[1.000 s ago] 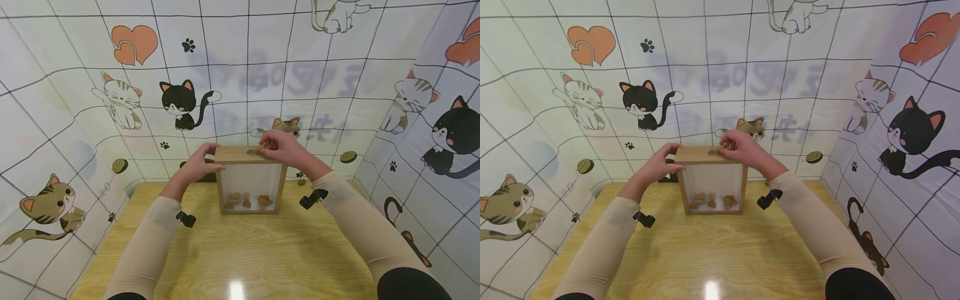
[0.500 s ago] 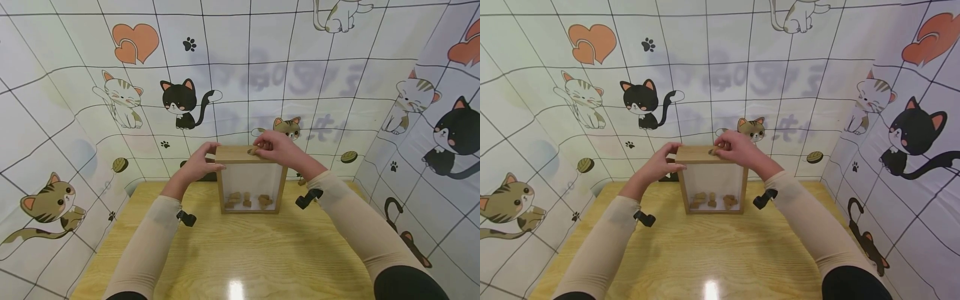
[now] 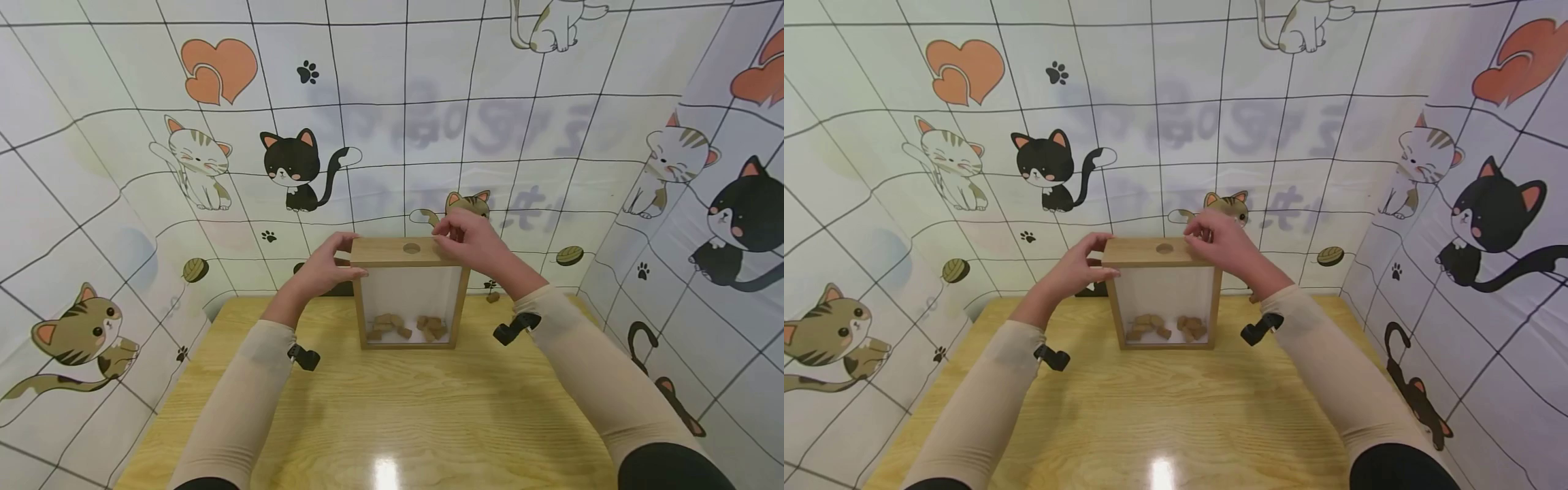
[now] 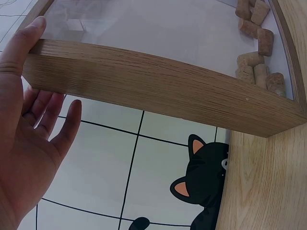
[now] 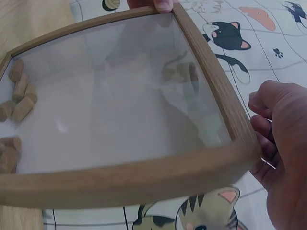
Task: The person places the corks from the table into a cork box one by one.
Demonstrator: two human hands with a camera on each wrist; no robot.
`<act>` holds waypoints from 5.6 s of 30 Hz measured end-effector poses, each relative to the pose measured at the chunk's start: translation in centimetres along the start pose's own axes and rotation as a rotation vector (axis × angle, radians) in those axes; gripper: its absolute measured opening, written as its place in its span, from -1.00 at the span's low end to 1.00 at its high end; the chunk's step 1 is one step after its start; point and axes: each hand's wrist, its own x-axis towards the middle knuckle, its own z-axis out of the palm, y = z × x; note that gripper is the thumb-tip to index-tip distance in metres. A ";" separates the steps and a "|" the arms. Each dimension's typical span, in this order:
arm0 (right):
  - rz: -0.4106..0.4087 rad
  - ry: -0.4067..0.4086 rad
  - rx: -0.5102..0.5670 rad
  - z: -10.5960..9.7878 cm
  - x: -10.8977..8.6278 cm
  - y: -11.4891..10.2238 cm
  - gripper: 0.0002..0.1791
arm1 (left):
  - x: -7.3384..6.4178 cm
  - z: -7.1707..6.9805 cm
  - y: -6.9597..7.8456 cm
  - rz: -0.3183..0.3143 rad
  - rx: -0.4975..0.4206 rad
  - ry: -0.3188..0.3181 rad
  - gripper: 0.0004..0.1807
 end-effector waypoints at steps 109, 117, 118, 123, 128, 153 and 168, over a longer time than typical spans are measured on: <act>0.486 0.176 -0.086 2.2 -19.8 16.3 -0.65 | -0.1 0.0 -0.1 -0.035 -0.020 -0.003 -0.11; 0.433 0.220 -0.065 1.1 -17.2 13.5 -0.64 | -0.1 0.1 0.1 -0.042 -0.017 -0.004 -0.10; 0.422 0.223 -0.064 0.9 -17.0 13.2 -0.65 | -0.1 0.1 0.0 -0.045 -0.018 -0.005 -0.10; 0.356 0.249 -0.073 0.1 -15.6 11.5 -0.70 | -0.1 0.2 0.0 -0.040 -0.019 -0.007 -0.11; 0.309 0.265 -0.058 -0.8 -14.3 9.8 -0.72 | -0.1 0.1 0.0 -0.035 -0.019 -0.006 -0.11; 0.156 0.265 0.055 -2.8 -8.0 2.5 -0.71 | 0.0 0.1 0.1 -0.041 -0.011 -0.005 -0.12; 0.107 0.155 0.085 -2.0 -5.0 0.4 -0.75 | -0.2 0.3 0.3 -0.050 -0.014 0.004 -0.11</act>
